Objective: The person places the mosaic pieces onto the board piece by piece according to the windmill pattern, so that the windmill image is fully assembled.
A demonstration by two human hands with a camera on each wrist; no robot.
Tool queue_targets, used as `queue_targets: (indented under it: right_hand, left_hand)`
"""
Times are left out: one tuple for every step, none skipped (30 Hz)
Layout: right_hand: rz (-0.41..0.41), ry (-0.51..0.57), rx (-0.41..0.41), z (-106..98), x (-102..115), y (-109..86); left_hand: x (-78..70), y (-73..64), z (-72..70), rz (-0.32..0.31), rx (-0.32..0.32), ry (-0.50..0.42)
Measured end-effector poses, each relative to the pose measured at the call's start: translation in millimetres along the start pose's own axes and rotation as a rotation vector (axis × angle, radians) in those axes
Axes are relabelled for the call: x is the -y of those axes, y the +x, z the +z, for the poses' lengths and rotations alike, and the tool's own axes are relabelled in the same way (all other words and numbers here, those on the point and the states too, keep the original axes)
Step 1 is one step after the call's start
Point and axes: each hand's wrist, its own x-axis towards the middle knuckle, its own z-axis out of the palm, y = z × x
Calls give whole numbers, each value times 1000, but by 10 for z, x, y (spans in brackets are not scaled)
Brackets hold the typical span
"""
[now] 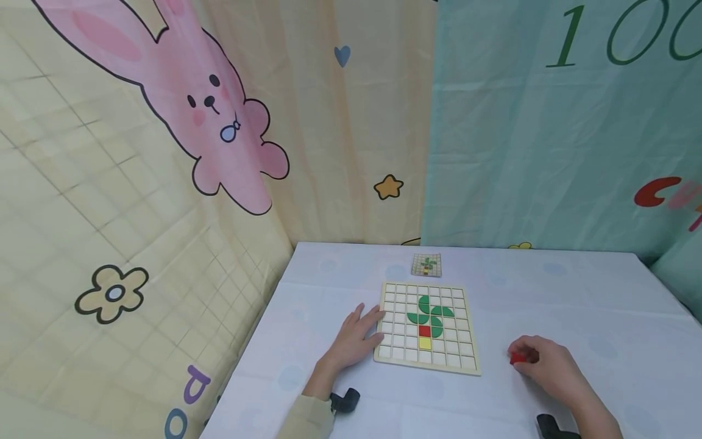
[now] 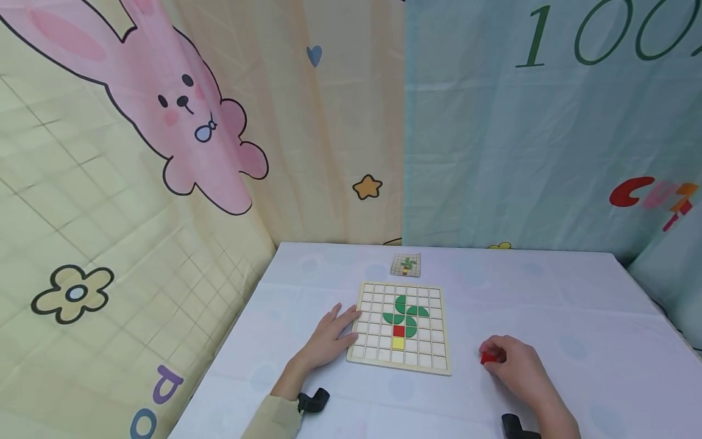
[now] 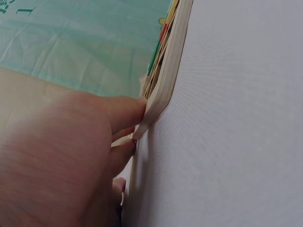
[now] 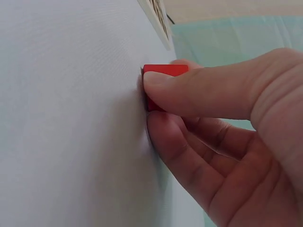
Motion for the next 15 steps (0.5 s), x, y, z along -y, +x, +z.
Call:
queue_targets:
  right_hand:
    - [-1,3,-4,-2,0,-3]
    - [-3,4,-6,-4,-1,-3]
    - [-5,3,-11,-2,-1,-5]
    - [-9,4,-13,-2,1,-6]
    - [-13,4,-16,-2,5,-6]
    - [-16,4,-18,-2,11,-5]
    - [-18,4,-20,-1,19,-4]
    - [-21,4,-20,0,29,-2]
    - [-24,3,-21,0,42,-1]
    - [-22,4,-19,-1,57,1]
    - [-22,5,-18,-1,72,3]
    - [-21,8,-17,-1,87,7]
    - [-21,9,-17,-1,103,10]
    - [-20,11,-18,-1,119,14]
    - [-21,11,-20,1,133,18]
  left_hand:
    - [-1,0,3,0,0,1]
    - [-2,1,5,-1,1,-1]
    - [-3,1,8,-1,1,-1]
    - [-5,2,9,0,0,-4]
    - [-6,3,9,0,1,-6]
    - [-8,3,9,0,2,-7]
    - [-9,3,8,0,3,-7]
    - [-10,4,7,1,4,-5]
    - [-11,4,5,1,4,-3]
    - [-11,4,3,1,5,-3]
    - [-11,4,1,1,6,1]
    - [-10,4,-1,1,6,4]
    - [-10,3,-3,1,5,6]
    - [-9,3,-4,0,4,7]
    - [-8,2,-5,-2,4,7]
